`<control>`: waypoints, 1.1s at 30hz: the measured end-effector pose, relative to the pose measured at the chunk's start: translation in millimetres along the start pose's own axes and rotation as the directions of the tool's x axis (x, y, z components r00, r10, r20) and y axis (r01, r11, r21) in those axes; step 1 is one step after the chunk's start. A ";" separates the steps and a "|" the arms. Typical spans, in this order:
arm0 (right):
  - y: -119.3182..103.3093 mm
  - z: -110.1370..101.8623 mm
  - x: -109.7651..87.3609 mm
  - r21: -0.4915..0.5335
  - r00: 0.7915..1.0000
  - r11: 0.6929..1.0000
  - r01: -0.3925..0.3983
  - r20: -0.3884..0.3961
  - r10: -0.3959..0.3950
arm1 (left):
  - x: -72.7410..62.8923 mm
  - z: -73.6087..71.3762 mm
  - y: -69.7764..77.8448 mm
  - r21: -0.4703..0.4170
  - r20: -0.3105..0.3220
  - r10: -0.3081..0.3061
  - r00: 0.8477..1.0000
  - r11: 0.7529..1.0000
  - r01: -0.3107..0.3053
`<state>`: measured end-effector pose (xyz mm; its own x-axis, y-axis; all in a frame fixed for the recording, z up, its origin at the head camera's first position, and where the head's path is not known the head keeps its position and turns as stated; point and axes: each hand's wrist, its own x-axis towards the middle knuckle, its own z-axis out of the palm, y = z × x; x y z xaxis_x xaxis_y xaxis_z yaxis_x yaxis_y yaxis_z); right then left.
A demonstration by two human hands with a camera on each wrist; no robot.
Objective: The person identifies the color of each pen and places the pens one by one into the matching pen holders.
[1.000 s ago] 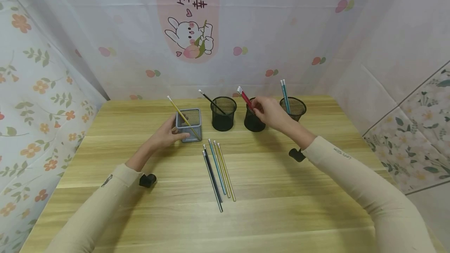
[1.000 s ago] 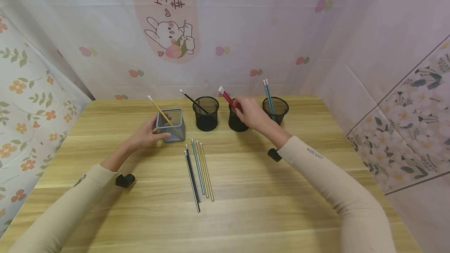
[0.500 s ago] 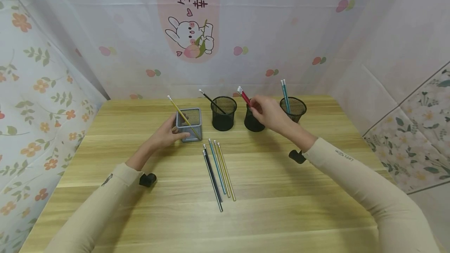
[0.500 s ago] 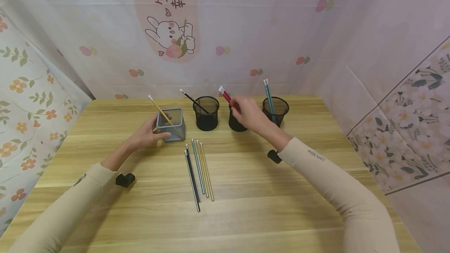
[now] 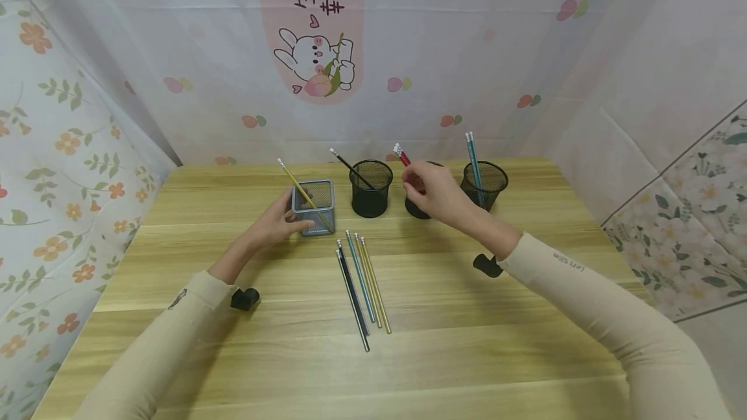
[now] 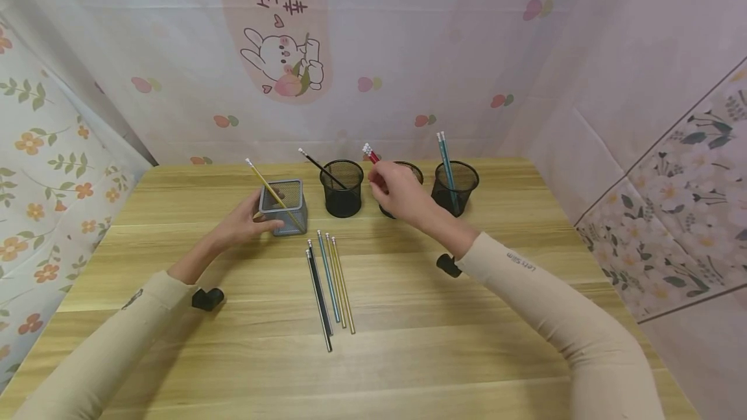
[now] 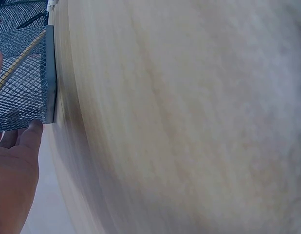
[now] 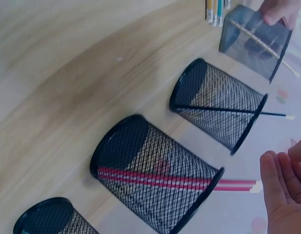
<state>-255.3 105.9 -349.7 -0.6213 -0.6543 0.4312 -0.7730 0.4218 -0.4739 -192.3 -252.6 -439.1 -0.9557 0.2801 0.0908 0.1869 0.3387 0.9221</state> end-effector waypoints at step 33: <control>-31.6 80.8 -18.8 -0.124 0.894 0.976 -0.179 0.394 0.214 | -0.1 -0.4 -0.7 -0.008 0.004 0.011 1.000 1.000 -0.011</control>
<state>-208.8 54.1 -404.8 -0.6701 -0.7421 -0.0184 -0.6595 0.6065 -0.4441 -192.4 -253.2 -439.7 -0.9526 0.2875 0.0996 0.1958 0.3286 0.9239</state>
